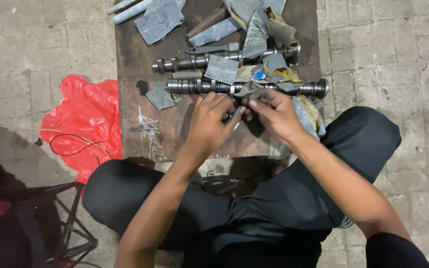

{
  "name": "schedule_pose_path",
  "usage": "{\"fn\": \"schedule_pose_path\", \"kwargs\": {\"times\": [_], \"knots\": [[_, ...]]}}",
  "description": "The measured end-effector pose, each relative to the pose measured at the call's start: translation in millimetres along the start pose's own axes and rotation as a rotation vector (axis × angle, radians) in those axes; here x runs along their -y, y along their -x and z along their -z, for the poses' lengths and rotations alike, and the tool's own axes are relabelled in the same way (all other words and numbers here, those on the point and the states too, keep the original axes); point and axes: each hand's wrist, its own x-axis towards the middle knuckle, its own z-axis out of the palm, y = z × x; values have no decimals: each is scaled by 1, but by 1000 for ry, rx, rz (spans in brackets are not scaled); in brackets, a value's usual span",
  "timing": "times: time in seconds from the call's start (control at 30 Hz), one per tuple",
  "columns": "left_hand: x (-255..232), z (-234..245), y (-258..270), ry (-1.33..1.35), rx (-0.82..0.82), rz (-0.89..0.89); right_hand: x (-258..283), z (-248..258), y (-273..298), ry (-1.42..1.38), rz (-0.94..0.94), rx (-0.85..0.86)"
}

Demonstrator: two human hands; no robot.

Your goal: The person sits on the floor and cleans a circular metal part using a cloth. They repeatedly wipe the surface of the part and occasionally rub the cloth between their fingers. Several other metal parts and sandpaper sheets are visible on the table.

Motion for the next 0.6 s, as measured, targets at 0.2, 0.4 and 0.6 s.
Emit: {"fn": "schedule_pose_path", "kwargs": {"times": [0.2, 0.4, 0.6], "knots": [[3, 37, -2, 47, 159, 106, 19, 5, 7, 720, 154, 199], [-4, 44, 9, -38, 180, 256, 23, 4, 3, 886, 47, 229], [-3, 24, 15, -236, 488, 492, 19, 0, 3, 964, 71, 181]]}}
